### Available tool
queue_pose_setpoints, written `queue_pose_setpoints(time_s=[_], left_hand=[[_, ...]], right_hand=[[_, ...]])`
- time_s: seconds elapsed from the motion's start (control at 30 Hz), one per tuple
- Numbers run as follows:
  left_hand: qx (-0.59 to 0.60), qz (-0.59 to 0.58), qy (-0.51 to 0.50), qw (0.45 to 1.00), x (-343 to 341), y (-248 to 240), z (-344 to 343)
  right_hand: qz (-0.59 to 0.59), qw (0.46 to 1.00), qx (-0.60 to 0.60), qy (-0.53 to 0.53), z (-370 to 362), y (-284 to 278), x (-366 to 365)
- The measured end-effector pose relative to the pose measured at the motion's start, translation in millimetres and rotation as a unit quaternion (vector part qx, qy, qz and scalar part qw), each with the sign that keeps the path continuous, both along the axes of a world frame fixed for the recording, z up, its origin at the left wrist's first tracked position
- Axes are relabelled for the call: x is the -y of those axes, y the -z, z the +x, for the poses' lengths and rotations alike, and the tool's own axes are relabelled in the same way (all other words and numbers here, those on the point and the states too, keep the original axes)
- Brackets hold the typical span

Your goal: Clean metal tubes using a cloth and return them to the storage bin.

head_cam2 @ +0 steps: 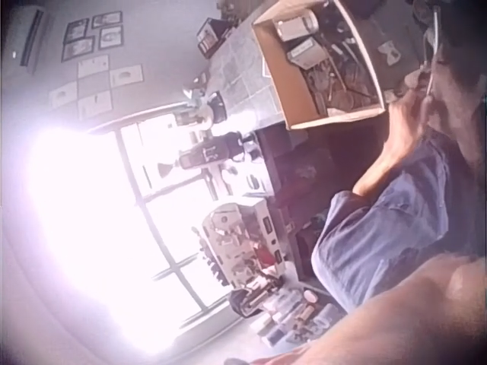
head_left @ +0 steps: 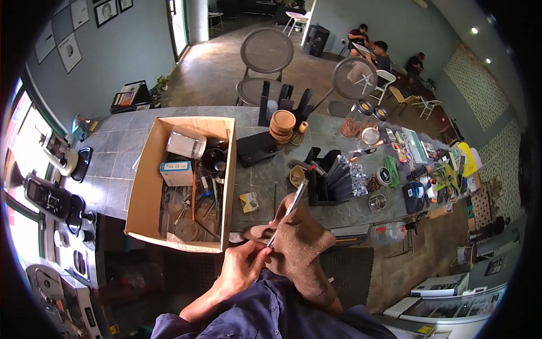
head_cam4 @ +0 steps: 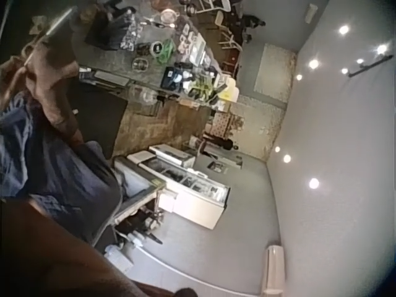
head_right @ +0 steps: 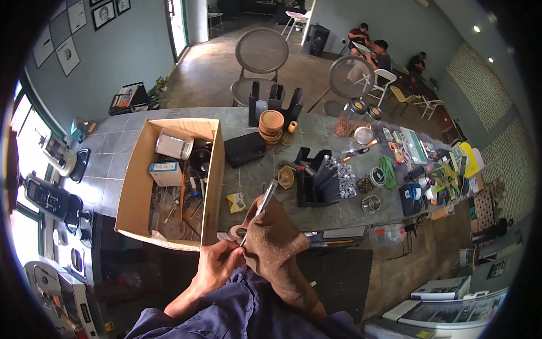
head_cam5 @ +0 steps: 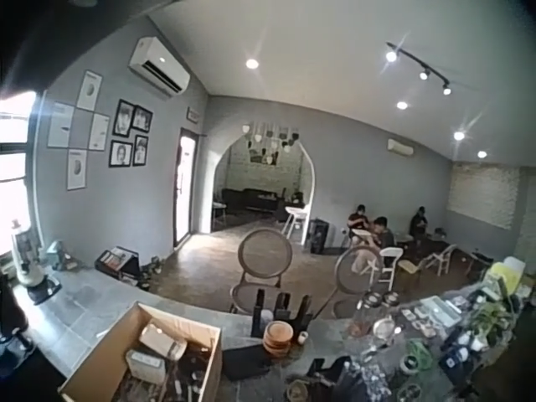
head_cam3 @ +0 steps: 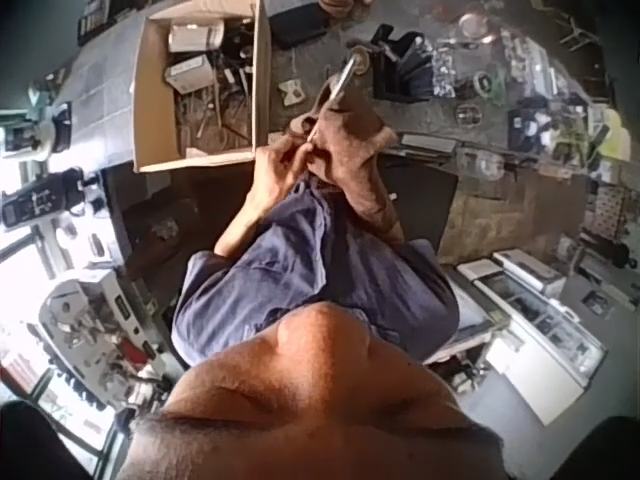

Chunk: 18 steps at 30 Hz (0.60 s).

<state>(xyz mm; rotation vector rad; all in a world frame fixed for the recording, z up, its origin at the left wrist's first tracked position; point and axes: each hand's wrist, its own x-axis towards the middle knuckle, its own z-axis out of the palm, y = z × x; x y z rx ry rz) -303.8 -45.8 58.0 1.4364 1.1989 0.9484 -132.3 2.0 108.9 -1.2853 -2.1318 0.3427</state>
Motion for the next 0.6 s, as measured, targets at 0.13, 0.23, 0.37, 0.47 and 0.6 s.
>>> queue_pose_setpoints(time_s=[0.13, 0.23, 0.37, 0.47, 0.6], left_hand=[[-0.023, 0.058, 0.033, 0.998, -5.2, -7.0, 11.5], [-0.026, 0.096, 0.03, 0.995, -6.0, -6.1, 11.7], [-0.022, 0.106, 0.037, 0.993, -8.6, -10.6, 13.8], [-0.008, 0.105, 0.03, 0.994, -6.7, -13.1, 15.2], [0.008, 0.09, 0.033, 0.995, -5.4, -23.8, 15.5]], right_hand=[[-0.358, 0.622, -0.695, -0.031, 29.4, 73.9, 7.1], [-0.431, 0.498, -0.747, -0.083, 35.1, 40.4, -10.3], [-0.536, 0.225, -0.795, -0.173, 53.3, 14.0, -22.9], [-0.496, 0.095, -0.842, -0.192, 52.2, 7.1, -24.7], [-0.388, -0.17, -0.88, -0.217, 48.0, -1.5, -26.1]])
